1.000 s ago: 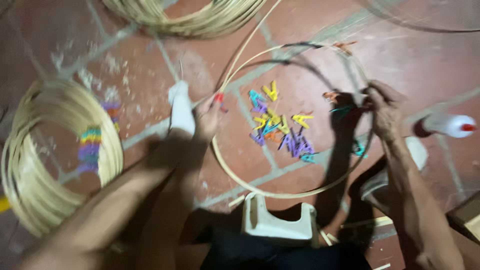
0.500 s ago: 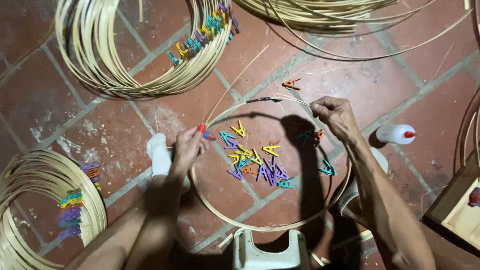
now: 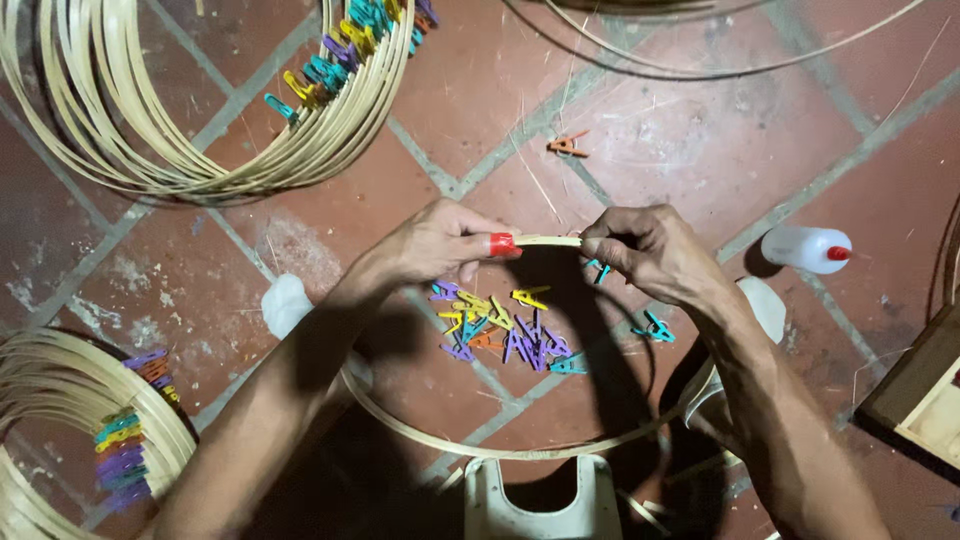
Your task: The person sits on the floor and assembles a circular bamboo frame by applying glue to the ends of thin bamboo strips and securing them with colorful plastic clips. The person repeatedly picks up strips, applies glue, joins them to the frame, and fastens them with clips.
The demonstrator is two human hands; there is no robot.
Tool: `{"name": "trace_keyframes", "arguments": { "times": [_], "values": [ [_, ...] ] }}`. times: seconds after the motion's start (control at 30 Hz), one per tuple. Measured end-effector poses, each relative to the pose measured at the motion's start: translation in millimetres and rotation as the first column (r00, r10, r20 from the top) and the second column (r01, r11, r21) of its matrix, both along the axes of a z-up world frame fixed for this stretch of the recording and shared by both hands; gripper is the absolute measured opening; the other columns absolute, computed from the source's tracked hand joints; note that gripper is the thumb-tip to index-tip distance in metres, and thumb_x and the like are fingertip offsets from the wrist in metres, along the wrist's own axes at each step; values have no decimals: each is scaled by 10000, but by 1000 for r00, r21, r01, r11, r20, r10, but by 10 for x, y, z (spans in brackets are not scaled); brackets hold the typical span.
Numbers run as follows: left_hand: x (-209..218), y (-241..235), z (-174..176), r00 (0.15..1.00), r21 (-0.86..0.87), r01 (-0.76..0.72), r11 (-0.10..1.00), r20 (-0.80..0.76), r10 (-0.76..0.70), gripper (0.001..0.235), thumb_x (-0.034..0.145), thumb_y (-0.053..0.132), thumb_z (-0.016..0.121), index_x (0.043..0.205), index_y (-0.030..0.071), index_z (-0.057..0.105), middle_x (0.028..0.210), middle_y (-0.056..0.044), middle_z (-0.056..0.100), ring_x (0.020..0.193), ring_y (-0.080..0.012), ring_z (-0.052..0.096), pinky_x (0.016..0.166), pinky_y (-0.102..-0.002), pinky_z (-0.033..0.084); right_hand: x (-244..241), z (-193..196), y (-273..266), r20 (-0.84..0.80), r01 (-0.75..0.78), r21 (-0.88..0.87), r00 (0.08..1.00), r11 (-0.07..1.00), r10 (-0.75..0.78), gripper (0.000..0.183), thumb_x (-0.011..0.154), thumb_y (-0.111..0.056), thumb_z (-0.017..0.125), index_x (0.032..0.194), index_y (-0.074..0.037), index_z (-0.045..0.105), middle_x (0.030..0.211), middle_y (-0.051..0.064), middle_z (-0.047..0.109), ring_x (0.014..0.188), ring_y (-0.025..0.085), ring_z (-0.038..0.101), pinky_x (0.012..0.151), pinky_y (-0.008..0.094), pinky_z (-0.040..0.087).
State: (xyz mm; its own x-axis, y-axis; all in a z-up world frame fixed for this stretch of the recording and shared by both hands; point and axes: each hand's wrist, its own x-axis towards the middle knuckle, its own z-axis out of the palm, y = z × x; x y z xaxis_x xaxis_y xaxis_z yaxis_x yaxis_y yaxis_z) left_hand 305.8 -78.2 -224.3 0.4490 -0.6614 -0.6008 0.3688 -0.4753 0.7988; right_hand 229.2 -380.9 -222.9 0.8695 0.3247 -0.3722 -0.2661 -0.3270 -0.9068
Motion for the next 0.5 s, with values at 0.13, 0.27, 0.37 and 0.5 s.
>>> {"name": "trace_keyframes", "arguments": {
  "times": [0.13, 0.27, 0.37, 0.5],
  "values": [
    [-27, -60, 106, 973, 89, 55, 995, 218, -73, 297, 945, 252, 684, 1203, 131, 767, 800, 5, 770, 565, -56, 589, 527, -259, 522, 10, 43, 25, 52, -31, -50, 998, 998, 34, 145, 902, -127, 666, 951, -9, 735, 787, 14, 731, 741, 100, 630, 683, 288, 520],
    [-40, -141, 217, 943, 8, 49, 999, 330, -49, 262, 961, 213, 682, 1197, 136, 767, 842, 1, 796, 739, -37, 708, 667, -264, 578, 123, 111, 35, -173, 2, -113, 985, 994, -22, 180, 853, -156, 690, 947, -28, 775, 696, 13, 648, 612, 101, 522, 541, 303, 425],
    [-68, -148, 245, 869, 96, 145, 985, 464, -173, 295, 978, 213, 648, 1254, 182, 748, 709, -161, 662, 609, -168, 581, 589, -334, 516, 235, 135, 109, -204, -30, 46, 978, 998, 39, 182, 821, -162, 674, 858, -17, 778, 674, -26, 652, 593, 65, 526, 519, 272, 424],
    [-121, -134, 153, 752, -55, 201, 978, 648, -118, 251, 993, 201, 666, 1227, 142, 733, 848, -158, 700, 697, -226, 655, 641, -349, 513, 282, 115, 199, -187, -48, -15, 981, 999, 44, 161, 811, -150, 701, 803, -18, 792, 630, -20, 624, 586, 74, 500, 515, 285, 402]
  ]
}}
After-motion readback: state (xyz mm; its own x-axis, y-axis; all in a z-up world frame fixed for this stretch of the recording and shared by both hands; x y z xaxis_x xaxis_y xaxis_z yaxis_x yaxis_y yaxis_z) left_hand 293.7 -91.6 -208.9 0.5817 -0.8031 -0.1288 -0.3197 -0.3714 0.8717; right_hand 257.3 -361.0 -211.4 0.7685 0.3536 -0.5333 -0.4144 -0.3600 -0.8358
